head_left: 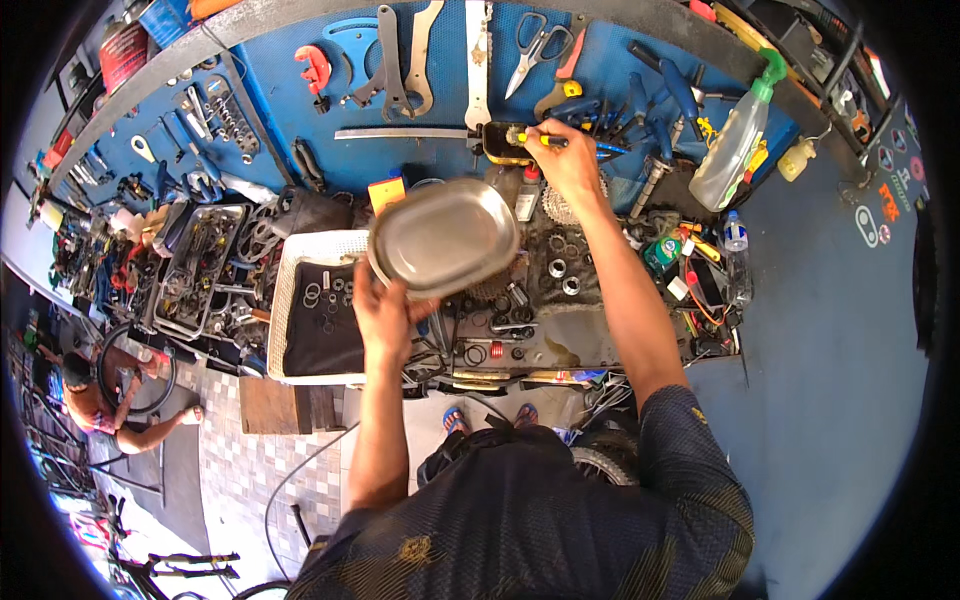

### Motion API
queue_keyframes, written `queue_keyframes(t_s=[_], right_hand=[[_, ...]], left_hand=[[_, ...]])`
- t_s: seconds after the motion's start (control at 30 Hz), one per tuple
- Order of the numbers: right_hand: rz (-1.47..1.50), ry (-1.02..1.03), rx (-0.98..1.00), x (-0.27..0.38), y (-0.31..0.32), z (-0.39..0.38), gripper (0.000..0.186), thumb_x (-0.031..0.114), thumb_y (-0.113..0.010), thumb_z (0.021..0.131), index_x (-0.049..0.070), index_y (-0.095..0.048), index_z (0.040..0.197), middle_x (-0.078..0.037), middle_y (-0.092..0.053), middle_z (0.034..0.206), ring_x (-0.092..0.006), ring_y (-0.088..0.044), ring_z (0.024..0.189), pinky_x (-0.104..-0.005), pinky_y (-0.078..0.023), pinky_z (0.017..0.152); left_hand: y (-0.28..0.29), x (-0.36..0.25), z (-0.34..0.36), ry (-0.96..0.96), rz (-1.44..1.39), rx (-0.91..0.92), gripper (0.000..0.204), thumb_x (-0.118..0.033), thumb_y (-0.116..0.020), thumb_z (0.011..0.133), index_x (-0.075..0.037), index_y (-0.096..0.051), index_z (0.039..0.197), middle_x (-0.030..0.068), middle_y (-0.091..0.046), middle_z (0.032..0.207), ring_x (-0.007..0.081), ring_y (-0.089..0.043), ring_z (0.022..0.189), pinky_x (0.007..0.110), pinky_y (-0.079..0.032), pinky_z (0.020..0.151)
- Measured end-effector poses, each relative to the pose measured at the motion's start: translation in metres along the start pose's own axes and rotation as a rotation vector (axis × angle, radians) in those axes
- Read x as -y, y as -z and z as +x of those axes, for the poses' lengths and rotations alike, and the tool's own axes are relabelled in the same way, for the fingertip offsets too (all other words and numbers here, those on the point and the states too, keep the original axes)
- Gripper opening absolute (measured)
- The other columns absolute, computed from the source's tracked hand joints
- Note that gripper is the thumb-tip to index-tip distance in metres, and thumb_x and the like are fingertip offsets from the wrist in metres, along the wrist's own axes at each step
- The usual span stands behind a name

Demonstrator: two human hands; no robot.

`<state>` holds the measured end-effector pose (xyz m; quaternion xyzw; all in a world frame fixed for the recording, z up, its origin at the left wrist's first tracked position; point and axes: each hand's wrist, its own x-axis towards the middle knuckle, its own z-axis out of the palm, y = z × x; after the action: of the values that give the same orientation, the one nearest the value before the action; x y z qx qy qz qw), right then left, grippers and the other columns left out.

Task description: The person cleans a metal tray with a brush, then uses a screwdriver to pry and remove a small black ring from a bicycle part. The ring is inspected by hand and placed back on the workbench.

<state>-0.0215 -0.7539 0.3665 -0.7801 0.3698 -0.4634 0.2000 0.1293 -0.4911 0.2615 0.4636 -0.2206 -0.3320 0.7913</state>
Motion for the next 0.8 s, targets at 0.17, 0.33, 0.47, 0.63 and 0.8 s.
queue_keyframes(t_s=[0.17, 0.33, 0.47, 0.63, 0.8], right_hand=[[0.21, 0.367, -0.214, 0.019, 0.027, 0.016, 0.016, 0.013, -0.079, 0.092, 0.002, -0.076, 0.104, -0.007, -0.079, 0.093, -0.0063, -0.071, 0.089, -0.0266, -0.056, 0.08], [0.169, 0.65, -0.466, 0.027, 0.035, 0.024, 0.012, 0.008, -0.078, 0.093, 0.002, -0.076, 0.103, -0.009, -0.078, 0.092, -0.0144, -0.073, 0.084, -0.0289, -0.057, 0.078], [0.101, 0.168, -0.144, 0.005, 0.016, -0.007, 0.016, 0.009, -0.077, 0.093, 0.001, -0.077, 0.107, -0.006, -0.079, 0.093, -0.0098, -0.071, 0.091, -0.025, -0.055, 0.085], [0.32, 0.311, -0.198, -0.029, 0.061, -0.052, 0.016, 0.006, -0.078, 0.092, 0.002, -0.075, 0.107, -0.01, -0.08, 0.098, -0.0141, -0.076, 0.089, -0.0281, -0.058, 0.078], [0.253, 0.023, -0.097, -0.088, 0.138, -0.122, 0.018, 0.005, -0.077, 0.094, 0.0, -0.075, 0.11, -0.009, -0.08, 0.102, -0.0098, -0.072, 0.088, -0.026, -0.057, 0.078]], left_hand=[[0.013, 0.045, -0.028, 0.23, 0.043, 0.076, 0.069, 0.006, -0.048, 0.096, -0.008, -0.027, 0.161, 0.0169, -0.067, 0.129, 0.0303, -0.076, 0.099, 0.04, -0.071, 0.071], [0.01, 0.072, -0.031, 0.233, 0.059, 0.153, 0.069, 0.006, -0.044, 0.097, -0.009, -0.024, 0.162, 0.0178, -0.065, 0.13, 0.0303, -0.075, 0.102, 0.039, -0.071, 0.072], [-0.009, 0.09, -0.035, 0.223, 0.098, 0.226, 0.07, 0.007, -0.044, 0.097, -0.007, -0.023, 0.162, 0.0178, -0.065, 0.132, 0.0309, -0.075, 0.102, 0.038, -0.071, 0.072], [-0.043, 0.141, -0.056, 0.383, 0.052, 0.262, 0.067, 0.007, -0.048, 0.098, -0.013, -0.031, 0.16, 0.0162, -0.064, 0.135, 0.0308, -0.075, 0.101, 0.039, -0.071, 0.072], [-0.069, 0.201, -0.081, 0.378, 0.189, 0.244, 0.068, 0.009, -0.046, 0.095, -0.011, -0.035, 0.159, 0.0171, -0.061, 0.14, 0.0316, -0.073, 0.107, 0.041, -0.071, 0.072]])
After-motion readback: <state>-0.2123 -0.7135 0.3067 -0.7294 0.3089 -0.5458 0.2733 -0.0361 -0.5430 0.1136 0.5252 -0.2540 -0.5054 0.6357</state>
